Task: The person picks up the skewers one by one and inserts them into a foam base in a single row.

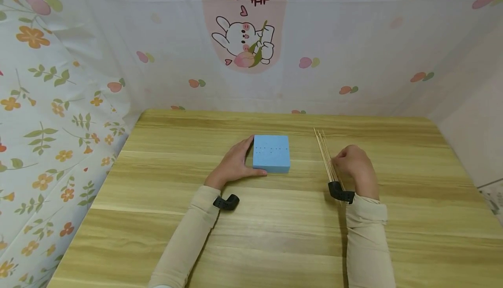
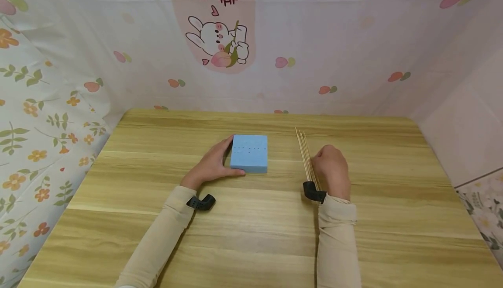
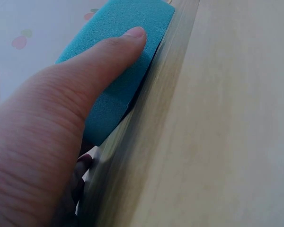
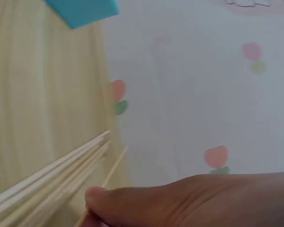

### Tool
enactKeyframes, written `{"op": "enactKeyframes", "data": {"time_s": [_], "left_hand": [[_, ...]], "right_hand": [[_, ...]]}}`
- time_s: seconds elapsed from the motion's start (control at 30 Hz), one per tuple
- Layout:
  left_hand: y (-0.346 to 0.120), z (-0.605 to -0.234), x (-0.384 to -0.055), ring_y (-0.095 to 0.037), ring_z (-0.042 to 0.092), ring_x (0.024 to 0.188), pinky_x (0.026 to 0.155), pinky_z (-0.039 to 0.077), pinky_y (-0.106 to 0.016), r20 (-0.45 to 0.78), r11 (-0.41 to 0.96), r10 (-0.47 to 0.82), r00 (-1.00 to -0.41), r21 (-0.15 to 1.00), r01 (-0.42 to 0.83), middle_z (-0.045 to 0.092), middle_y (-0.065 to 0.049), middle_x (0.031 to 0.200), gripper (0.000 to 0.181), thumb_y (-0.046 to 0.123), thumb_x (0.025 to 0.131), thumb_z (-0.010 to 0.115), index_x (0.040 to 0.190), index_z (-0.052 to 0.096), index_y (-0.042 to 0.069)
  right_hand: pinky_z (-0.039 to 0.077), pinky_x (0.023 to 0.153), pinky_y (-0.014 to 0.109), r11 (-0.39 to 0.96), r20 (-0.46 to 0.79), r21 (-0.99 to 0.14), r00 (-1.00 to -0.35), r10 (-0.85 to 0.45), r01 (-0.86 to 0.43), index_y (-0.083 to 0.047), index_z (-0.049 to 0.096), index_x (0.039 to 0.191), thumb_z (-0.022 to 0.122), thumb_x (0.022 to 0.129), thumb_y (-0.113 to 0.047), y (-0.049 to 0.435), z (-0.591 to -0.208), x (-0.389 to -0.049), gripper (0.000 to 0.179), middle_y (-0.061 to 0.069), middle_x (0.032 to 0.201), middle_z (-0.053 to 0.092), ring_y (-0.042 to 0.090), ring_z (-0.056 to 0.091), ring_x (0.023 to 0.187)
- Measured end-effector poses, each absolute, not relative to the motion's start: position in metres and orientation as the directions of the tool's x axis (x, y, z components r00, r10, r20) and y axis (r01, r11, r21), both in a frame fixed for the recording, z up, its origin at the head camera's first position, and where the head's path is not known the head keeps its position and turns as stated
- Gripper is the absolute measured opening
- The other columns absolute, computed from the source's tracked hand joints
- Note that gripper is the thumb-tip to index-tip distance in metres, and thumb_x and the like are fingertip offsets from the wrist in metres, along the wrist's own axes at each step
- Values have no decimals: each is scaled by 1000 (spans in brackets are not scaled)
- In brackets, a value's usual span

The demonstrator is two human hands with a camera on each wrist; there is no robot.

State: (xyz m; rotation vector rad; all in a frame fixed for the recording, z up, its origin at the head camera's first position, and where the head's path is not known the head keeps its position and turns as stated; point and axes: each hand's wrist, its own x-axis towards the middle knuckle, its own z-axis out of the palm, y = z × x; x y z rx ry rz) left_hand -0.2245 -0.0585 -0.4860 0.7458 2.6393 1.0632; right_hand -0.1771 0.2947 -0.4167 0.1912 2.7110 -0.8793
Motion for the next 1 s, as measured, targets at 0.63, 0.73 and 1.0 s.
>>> {"op": "enactKeyframes", "data": {"time_s": [0.63,0.73,1.0], "left_hand": [[-63,-488,-227,-31,23,156,125,22,-50,2,629,515,-857,678,380,24,-11,170,128,61,76,86,167,13,7],[-65,-487,-228,-29,24,156,125,22,-49,5,631,511,-859,676,380,24,-10,170,128,61,76,86,167,14,8],[-62,-487,-230,-29,28,154,124,25,-48,24,625,508,-861,677,388,30,-10,168,128,61,74,88,166,18,6]], "right_hand": [[47,70,8,647,299,-735,-953,39,-204,9,71,119,61,106,-13,241,-383,-176,27,24,104,73,-7,59,75],[47,72,8,594,384,-755,-921,60,-277,6,75,113,66,104,-16,219,-380,-183,25,21,103,75,-9,60,77],[52,74,17,470,529,-751,-848,9,-464,3,79,103,74,97,-9,157,-374,-202,14,14,91,77,15,72,79]]}}
